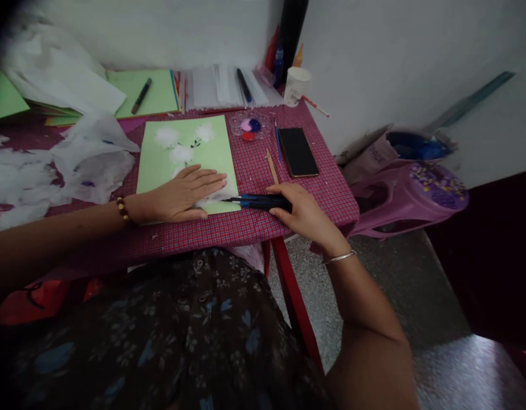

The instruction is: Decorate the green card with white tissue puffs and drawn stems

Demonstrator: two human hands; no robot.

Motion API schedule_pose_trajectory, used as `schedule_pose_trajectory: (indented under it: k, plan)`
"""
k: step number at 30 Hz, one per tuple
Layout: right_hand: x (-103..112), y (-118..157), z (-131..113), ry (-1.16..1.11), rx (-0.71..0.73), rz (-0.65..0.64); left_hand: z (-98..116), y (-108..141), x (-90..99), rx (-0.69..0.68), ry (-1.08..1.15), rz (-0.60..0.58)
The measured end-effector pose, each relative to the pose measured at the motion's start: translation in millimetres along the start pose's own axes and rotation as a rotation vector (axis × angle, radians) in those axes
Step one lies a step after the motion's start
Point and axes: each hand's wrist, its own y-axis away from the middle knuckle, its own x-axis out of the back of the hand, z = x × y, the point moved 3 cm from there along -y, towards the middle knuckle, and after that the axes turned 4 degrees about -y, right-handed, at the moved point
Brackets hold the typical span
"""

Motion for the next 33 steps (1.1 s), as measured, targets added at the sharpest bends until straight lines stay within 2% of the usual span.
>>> schedule_pose_trajectory:
  k: [8, 15, 19, 22, 24, 27, 33]
  plan:
    - [-4, -16, -5, 0.035, 0.058, -0.025, 0, -1, -2.4, -0.003, -0.025, -0.041]
    - [-5, -28, -4, -0.062, 0.049, -0.095, 1, -1, -3.2, -0.008, -0.01, -0.035]
    - [0, -24, 1, -0.08, 0.041, -0.106, -2, 1, 8.0, 0.033, 0.076, 0.071]
    - [2, -20, 4, -0.073, 0.032, -0.103, -13, 2, 19.8, 0.187, 0.1, 0.208]
    - [2, -18, 4, -0.068, 0.03, -0.094, -21, 1, 24.2, 0.263, 0.07, 0.244]
    - [1, -18, 4, -0.052, 0.032, -0.085, -24, -8, 24.4, 0.26, 0.026, 0.196]
    - [0, -17, 5, -0.042, 0.035, -0.067, -18, -34, 10.6, 0.198, -0.059, -0.04]
